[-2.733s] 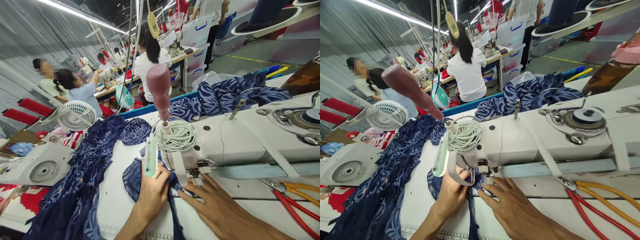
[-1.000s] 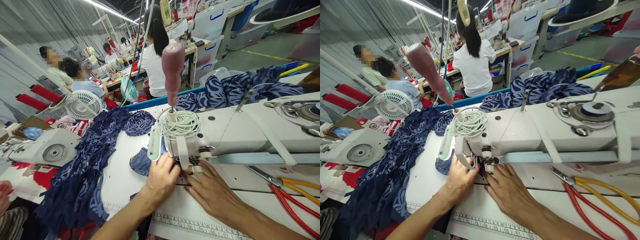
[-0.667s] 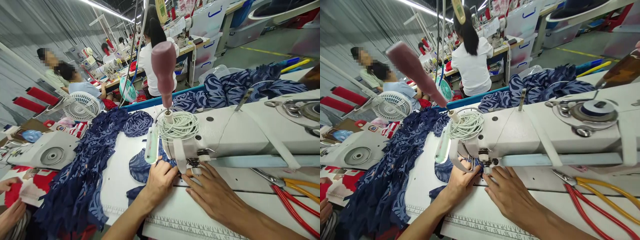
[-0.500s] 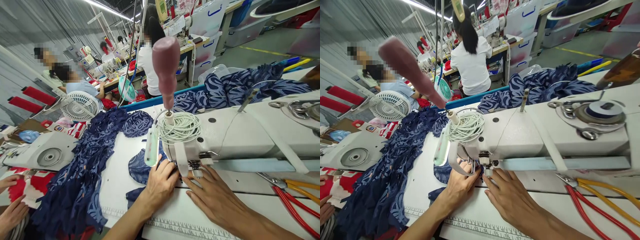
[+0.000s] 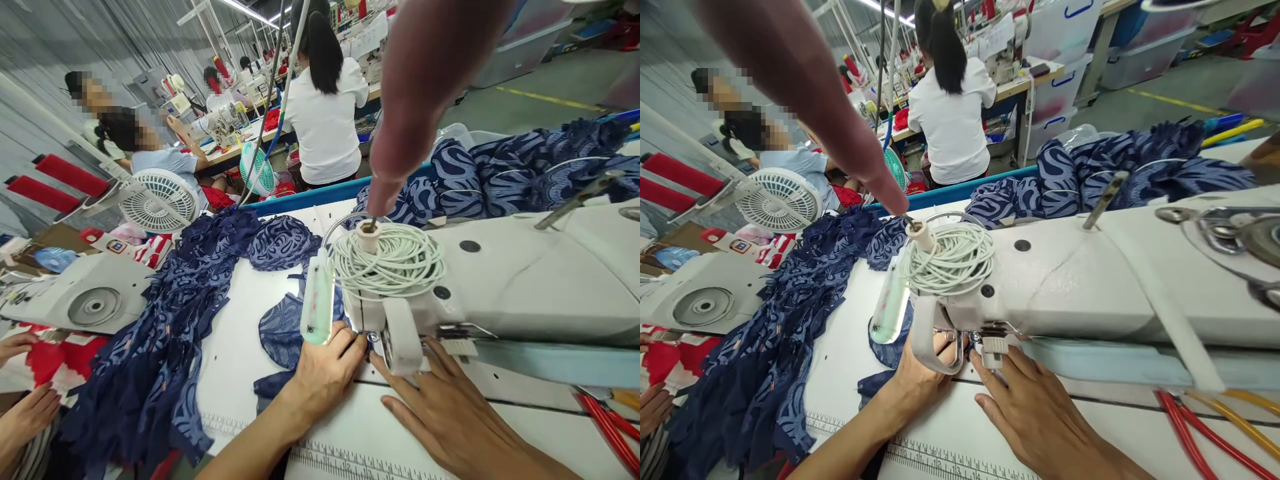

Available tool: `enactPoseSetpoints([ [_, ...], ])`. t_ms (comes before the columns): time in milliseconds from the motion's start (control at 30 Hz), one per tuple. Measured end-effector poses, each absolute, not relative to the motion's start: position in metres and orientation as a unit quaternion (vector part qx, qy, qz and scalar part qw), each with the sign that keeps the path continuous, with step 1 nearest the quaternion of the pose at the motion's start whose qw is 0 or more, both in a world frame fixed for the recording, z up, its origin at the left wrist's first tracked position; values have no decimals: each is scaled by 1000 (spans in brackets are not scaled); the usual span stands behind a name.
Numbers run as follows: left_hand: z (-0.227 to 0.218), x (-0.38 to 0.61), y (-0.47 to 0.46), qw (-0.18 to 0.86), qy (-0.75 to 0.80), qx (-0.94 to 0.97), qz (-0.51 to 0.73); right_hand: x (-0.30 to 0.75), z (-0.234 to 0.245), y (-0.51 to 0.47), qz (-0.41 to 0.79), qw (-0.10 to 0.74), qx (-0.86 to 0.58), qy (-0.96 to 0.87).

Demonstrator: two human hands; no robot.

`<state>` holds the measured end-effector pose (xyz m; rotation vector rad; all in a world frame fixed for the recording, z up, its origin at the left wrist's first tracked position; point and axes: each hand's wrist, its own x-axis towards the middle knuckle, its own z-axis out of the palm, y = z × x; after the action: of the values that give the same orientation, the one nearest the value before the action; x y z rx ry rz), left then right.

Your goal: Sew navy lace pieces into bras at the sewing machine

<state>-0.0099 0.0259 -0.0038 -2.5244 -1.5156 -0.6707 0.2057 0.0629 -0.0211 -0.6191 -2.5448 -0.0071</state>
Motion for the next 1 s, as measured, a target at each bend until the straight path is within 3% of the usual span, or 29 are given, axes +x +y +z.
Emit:
enactPoseSetpoints([
  [200,2,-10,35,73,-504,-836,-207,205,-25,66,-17,200,-236,-951],
  [333,9,-13,28,46,-528,-819,-222,207,-18,70,-5,229,-232,-945],
  [633,19,-10,4,160,-569,-779,-209,185,1,89,-8,256,-248,-934],
  [867,1,-6,-16,286,-601,-745,-52,174,-17,94,17,301,-293,-907],
  [1000,13,-8,-15,262,-693,-670,-46,176,-15,93,48,316,-300,-899],
])
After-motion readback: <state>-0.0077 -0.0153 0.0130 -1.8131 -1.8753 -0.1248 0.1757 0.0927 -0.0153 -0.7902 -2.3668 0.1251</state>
